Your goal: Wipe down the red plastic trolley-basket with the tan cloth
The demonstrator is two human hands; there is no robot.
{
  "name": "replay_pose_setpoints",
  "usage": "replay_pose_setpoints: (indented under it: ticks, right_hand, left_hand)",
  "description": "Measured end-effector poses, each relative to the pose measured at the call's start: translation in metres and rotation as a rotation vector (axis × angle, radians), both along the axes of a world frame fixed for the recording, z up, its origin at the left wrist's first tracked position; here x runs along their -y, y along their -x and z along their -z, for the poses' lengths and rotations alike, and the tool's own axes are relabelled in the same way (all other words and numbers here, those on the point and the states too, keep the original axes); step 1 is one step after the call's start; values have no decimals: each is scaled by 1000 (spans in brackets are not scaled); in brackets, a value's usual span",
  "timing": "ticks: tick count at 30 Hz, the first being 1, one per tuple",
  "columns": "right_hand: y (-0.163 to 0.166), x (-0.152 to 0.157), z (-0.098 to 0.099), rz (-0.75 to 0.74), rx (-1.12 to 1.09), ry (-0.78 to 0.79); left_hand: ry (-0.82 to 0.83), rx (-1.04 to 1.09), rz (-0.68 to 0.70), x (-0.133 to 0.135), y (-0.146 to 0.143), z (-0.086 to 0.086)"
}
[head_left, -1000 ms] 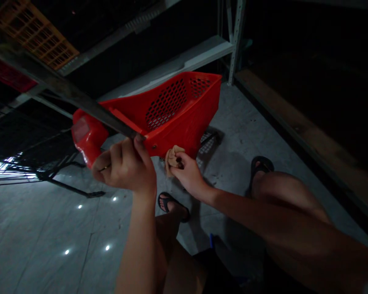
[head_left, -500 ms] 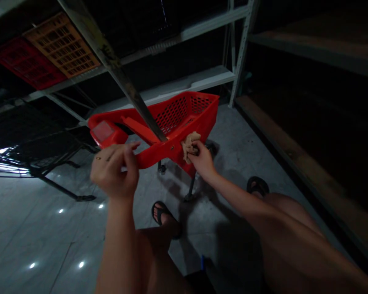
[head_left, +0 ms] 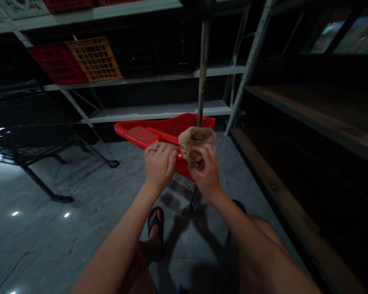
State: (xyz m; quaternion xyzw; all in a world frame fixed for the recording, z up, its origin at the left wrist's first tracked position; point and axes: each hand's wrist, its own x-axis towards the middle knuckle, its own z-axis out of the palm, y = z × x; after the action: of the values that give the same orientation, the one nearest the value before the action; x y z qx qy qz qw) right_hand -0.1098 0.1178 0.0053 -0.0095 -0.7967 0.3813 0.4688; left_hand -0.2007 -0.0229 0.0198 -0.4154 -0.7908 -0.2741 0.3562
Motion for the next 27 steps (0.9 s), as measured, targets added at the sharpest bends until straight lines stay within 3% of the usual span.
replay_pose_setpoints:
  ticks: [3,7,9,12,14,16,20,23,27]
  right_hand:
    - [-9,-29,1,62,40,20]
    - [-32,-32,-27,99,80,-129]
    - [-38,-25,-44,-3,99,-157]
    - [-34,-26,-60,-195,153,-35]
    - [-25,-36,-63,-171,136,30]
    - [-15,-47,-62,-79,117,-18]
    - [0,-57,-51,50,340,-367]
    - [4,-57,-42,227,414,-498]
    - [1,-64,-33,311,318,-497]
  left_hand:
    - [60,27,169,-12,-8,-3]
    - [-9,80,207,-32,-22,-3]
    - [-63,102,235,-39,-28,-2]
    - [-201,138,289,-38,-31,1]
    - [-307,142,247,-27,-23,3]
    - [-423,136,127,-13,-8,4]
    - [-596,143,-75,-4,14,8]
    - [-458,113,-35,-28,-2,12]
    - [-209,-59,126,-56,-29,19]
